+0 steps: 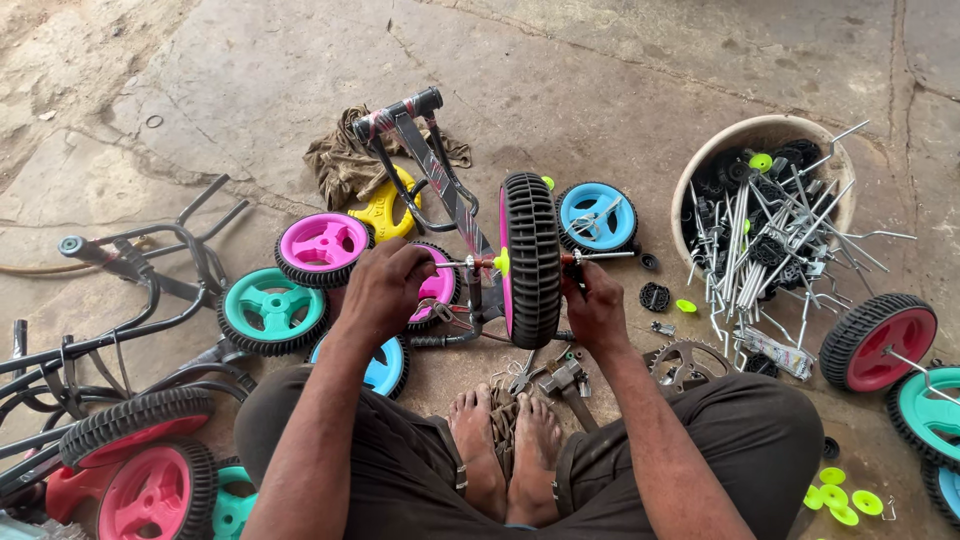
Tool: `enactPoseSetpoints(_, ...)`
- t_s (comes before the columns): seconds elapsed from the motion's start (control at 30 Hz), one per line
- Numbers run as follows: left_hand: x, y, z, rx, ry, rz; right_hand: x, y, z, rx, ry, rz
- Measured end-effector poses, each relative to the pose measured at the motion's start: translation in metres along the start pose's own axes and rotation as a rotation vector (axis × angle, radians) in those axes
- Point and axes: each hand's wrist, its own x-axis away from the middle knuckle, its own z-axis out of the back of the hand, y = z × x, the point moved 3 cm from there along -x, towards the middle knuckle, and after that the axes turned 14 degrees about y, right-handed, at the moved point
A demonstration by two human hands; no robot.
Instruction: The person assembles a tricycle wheel by inserting an axle, adding washers and nuts, and tightening them with a wrench. They then attach the completed wheel to the tricycle frame and secure it.
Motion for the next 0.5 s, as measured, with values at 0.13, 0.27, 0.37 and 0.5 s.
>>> enactPoseSetpoints(0.13, 0.002, -0.009, -0.012, 0.070, -0.046, 0.151, -0.002, -0.001, 0.000, -0.001, 0.028, 0.035)
enactPoseSetpoints(0.27, -0.001, -0.018, -0.023, 0.210, 0.060, 0.231, -0.003, 0.001, -0.002, 0.017, 0.034, -0.003)
enactPoseSetpoints(0.37, -0.002, -0.026, -0.034, 0.233, 0.079, 0.331, -0.002, 0.001, -0.005, 0.027, 0.052, 0.053)
enactPoseSetpoints(0.5, -0.005, -0.034, -0.044, 0.240, 0.077, 0.421, 0.006, 0.006, -0.010, 0.022, 0.112, -0.014)
